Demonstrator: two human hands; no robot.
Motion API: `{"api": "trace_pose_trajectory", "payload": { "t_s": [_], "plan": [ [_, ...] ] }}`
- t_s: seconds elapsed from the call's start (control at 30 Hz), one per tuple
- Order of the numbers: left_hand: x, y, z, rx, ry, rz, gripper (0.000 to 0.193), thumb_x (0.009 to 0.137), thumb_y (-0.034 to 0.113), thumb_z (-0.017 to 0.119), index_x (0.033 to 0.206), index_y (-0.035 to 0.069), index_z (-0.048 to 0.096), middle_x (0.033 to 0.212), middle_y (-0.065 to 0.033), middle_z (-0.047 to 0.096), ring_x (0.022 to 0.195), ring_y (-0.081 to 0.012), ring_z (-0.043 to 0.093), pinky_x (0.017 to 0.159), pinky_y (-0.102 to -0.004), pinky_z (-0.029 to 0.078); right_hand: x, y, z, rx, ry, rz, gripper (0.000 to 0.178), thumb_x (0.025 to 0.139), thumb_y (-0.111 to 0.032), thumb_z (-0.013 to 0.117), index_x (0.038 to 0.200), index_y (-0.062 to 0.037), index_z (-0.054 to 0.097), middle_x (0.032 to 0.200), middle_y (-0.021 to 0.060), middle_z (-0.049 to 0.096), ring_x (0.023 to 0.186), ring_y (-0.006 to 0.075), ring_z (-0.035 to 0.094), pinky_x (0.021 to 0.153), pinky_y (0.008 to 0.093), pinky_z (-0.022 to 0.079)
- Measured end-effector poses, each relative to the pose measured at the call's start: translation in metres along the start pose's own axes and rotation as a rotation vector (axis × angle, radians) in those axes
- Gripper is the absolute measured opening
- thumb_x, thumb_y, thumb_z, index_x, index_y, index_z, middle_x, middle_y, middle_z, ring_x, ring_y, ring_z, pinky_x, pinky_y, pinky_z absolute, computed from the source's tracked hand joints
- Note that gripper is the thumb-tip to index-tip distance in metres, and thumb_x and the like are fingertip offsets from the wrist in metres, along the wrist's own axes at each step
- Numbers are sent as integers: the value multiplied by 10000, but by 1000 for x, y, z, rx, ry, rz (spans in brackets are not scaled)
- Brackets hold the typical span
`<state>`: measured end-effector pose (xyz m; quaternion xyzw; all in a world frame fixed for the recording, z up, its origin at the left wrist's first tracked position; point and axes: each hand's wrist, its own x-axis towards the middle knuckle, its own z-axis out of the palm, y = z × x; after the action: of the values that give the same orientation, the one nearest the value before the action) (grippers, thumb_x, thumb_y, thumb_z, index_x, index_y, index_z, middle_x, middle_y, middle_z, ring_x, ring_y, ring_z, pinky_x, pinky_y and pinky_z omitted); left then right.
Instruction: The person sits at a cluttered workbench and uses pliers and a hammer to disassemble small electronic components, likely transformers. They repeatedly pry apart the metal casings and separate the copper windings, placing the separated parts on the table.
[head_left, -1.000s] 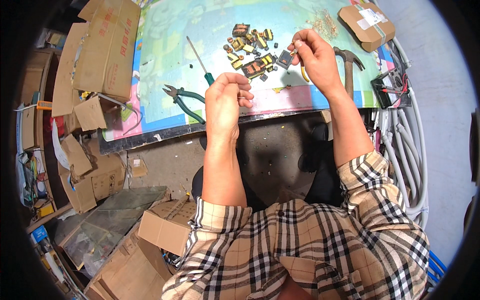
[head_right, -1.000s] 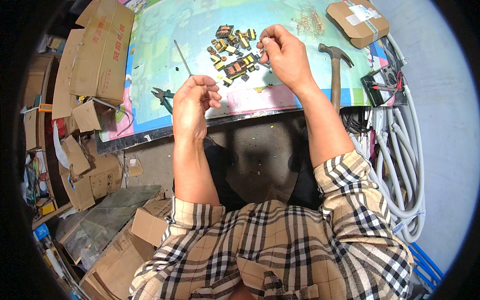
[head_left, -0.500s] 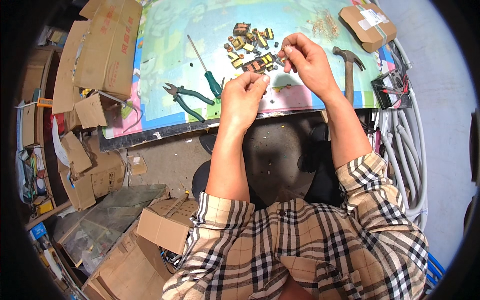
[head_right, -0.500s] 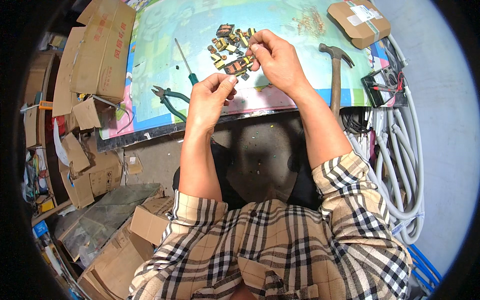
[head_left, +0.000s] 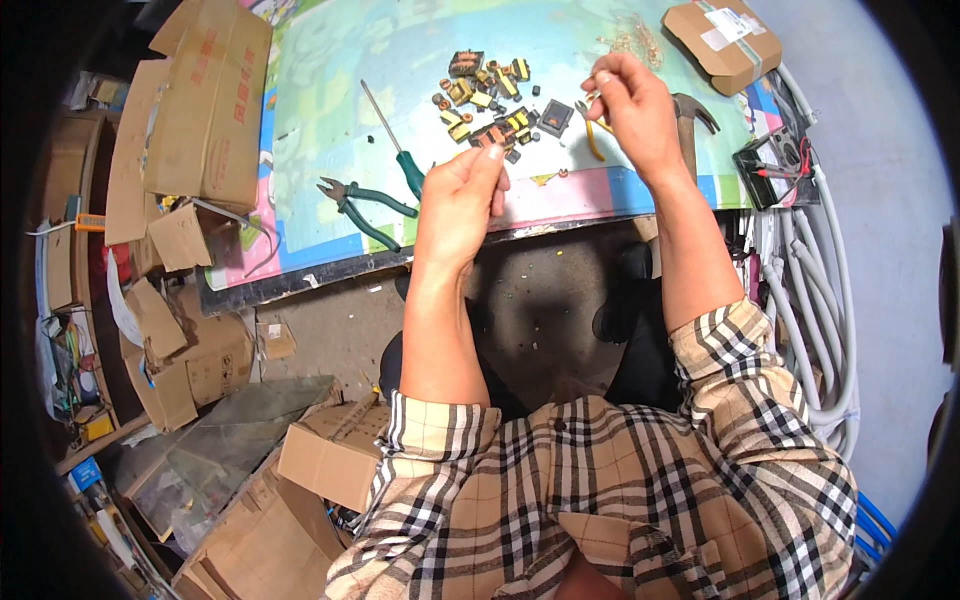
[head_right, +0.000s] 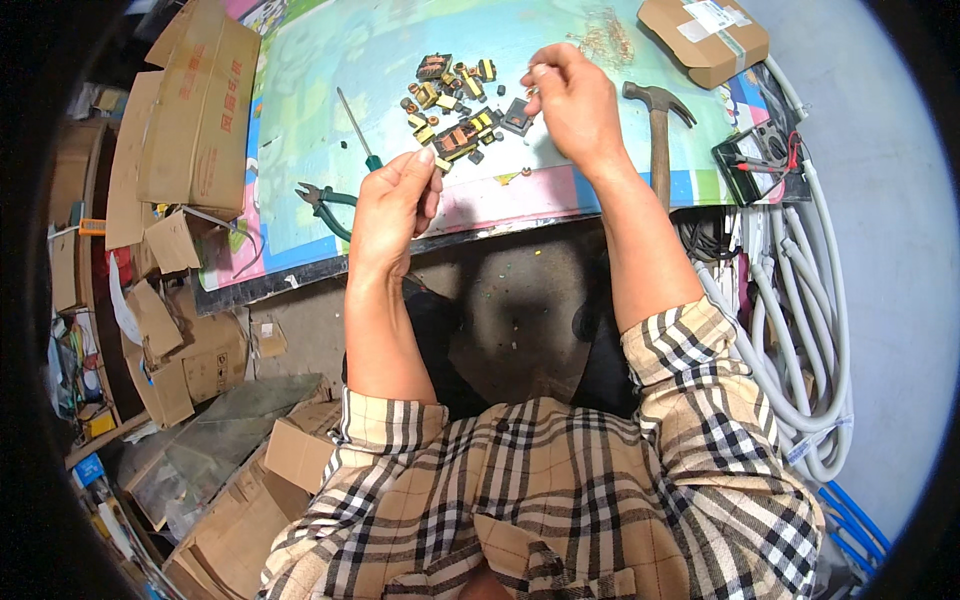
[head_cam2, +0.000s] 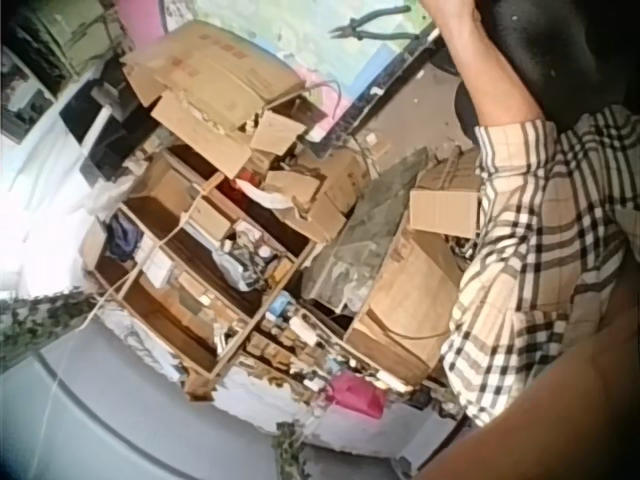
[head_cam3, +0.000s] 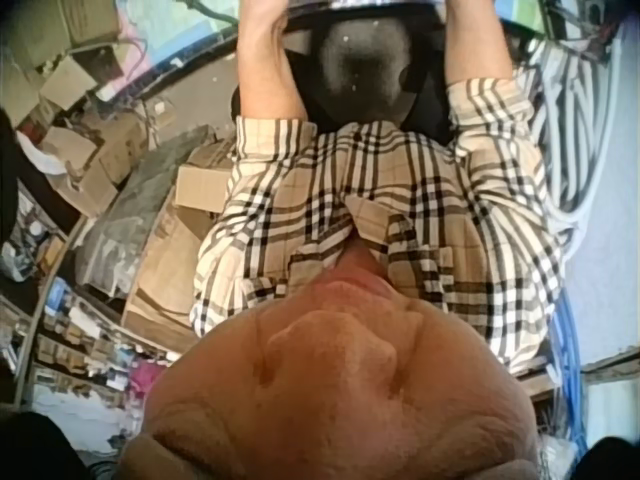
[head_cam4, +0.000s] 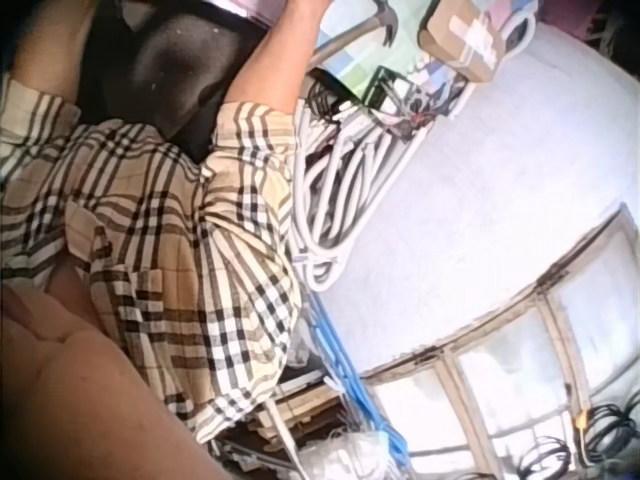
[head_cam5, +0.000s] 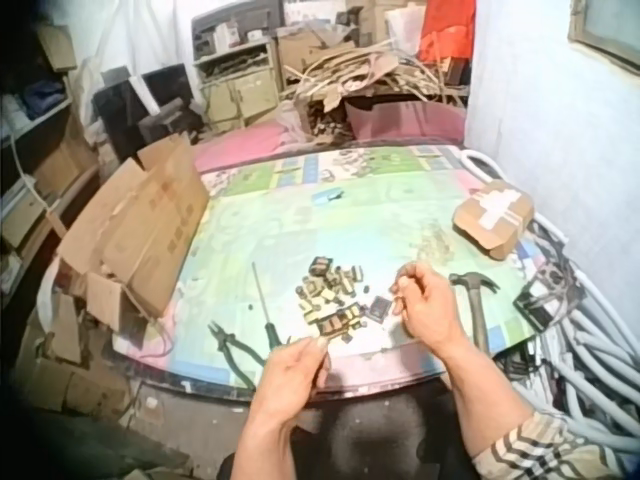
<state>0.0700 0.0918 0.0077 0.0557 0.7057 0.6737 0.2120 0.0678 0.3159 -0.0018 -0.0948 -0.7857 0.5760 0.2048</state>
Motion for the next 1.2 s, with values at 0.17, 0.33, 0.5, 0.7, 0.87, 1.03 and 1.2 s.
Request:
{"api": "trace_pose_trajectory", "payload": {
  "t_s": [0.17, 0.33, 0.5, 0.7, 0.87, 1.03, 1.2],
  "plan": [
    [-8, 8, -11, 102, -25, -32, 255, 968, 212, 545, 782, 52, 611, 605, 8, 559, 493, -61, 437, 461, -222, 322, 11, 4, -26, 168, 103, 120, 213, 961, -94, 490, 1103, 39, 577, 961, 102, 671, 680, 93, 606, 613, 226, 480],
    [-4, -23, -19, 825, -58, 86, 157, 869, 120, 613, 909, -19, 674, 712, -116, 665, 631, -208, 622, 623, -317, 484, 7, -1, -25, 630, -92, 372, 144, 959, -95, 558, 1071, -6, 581, 960, 66, 644, 691, 51, 564, 566, 159, 468],
    [-9, -10, -7, 898, -140, 123, 234, 829, 145, 650, 983, -27, 689, 851, -199, 694, 763, -333, 667, 735, -371, 510, 2, -4, -16, 721, -227, 423, 136, 946, -116, 606, 1047, -26, 598, 902, 25, 640, 683, 41, 559, 563, 140, 462],
    [9, -4, 15, 284, 164, 249, 261, 906, 112, 639, 1101, -62, 631, 932, -126, 704, 783, -158, 650, 728, -301, 522, -14, -17, 15, 575, -342, 430, 159, 917, -131, 637, 1024, -14, 639, 821, 13, 654, 647, 51, 574, 573, 175, 449],
    [12, -3, 17, -76, 72, 179, 203, 922, 41, 605, 1096, -60, 634, 926, -107, 706, 767, -124, 650, 695, -263, 532, -23, -23, 29, 508, -385, 400, 172, 908, -118, 633, 1042, -10, 634, 818, 25, 648, 671, 64, 573, 593, 194, 458],
    [11, -3, 18, -24, 129, 188, 167, 931, 35, 586, 1046, -67, 650, 888, -92, 705, 727, -117, 649, 660, -250, 529, -26, -26, 31, 487, -410, 330, 178, 907, -181, 668, 1019, -48, 630, 798, -27, 610, 646, 43, 534, 582, 184, 428],
    [7, -1, 21, 140, 132, 217, 174, 951, 60, 556, 1027, -62, 655, 881, -99, 704, 705, -119, 648, 617, -245, 511, -24, -23, 31, 422, -399, 259, 201, 904, -143, 648, 1046, -3, 620, 798, 5, 625, 658, 64, 551, 600, 205, 448]
  ]
}}
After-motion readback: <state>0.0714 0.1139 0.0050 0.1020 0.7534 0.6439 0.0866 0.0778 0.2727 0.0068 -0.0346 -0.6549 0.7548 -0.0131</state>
